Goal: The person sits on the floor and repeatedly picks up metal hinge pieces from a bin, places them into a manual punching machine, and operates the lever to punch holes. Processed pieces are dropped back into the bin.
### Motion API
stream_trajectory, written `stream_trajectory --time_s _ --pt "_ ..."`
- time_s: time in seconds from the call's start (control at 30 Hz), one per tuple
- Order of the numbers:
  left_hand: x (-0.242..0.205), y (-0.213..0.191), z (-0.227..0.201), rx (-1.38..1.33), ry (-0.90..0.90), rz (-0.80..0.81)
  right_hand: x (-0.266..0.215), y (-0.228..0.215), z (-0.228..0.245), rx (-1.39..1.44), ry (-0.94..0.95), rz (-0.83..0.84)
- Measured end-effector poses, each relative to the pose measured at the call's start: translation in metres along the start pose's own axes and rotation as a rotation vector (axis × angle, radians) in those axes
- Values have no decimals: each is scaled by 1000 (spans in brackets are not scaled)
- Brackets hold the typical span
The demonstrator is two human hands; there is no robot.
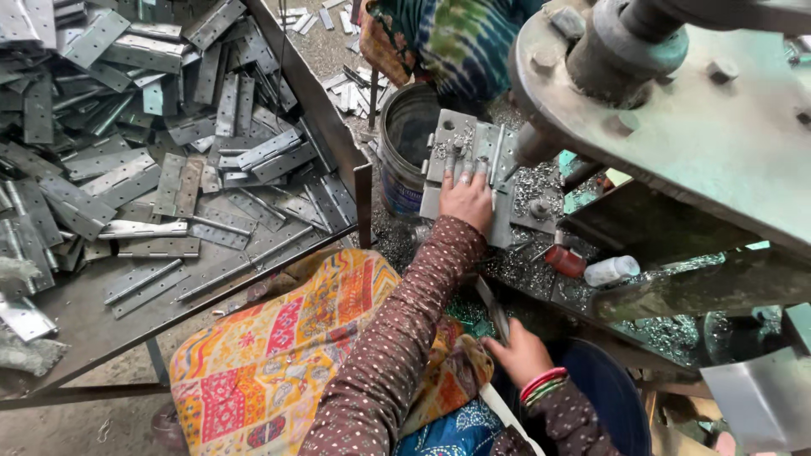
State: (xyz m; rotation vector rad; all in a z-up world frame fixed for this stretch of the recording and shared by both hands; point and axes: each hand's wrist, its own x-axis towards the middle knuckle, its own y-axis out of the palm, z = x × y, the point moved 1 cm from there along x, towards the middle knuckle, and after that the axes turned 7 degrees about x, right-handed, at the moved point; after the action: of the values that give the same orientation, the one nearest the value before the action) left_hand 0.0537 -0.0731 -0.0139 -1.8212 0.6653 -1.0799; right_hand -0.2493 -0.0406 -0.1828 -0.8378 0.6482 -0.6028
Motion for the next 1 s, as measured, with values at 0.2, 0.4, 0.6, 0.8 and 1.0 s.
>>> stream_trajectory --time_s 0.2,0.4,0.6,0.8,1.0 --pt "22 11 4 138 49 29 7 19 13 -4 37 -142" --pt "3 -21 5 163 131 93 2 -37 33 71 40 -20" --pt "-95 -79 -26 142 138 -108 13 -89 68 0 132 77" --pt "-99 -82 -2 -65 272 -367 -5 -87 85 94 30 0" --pt "-52 -72 -20 -124 247 -482 -3 -90 87 209 82 77"
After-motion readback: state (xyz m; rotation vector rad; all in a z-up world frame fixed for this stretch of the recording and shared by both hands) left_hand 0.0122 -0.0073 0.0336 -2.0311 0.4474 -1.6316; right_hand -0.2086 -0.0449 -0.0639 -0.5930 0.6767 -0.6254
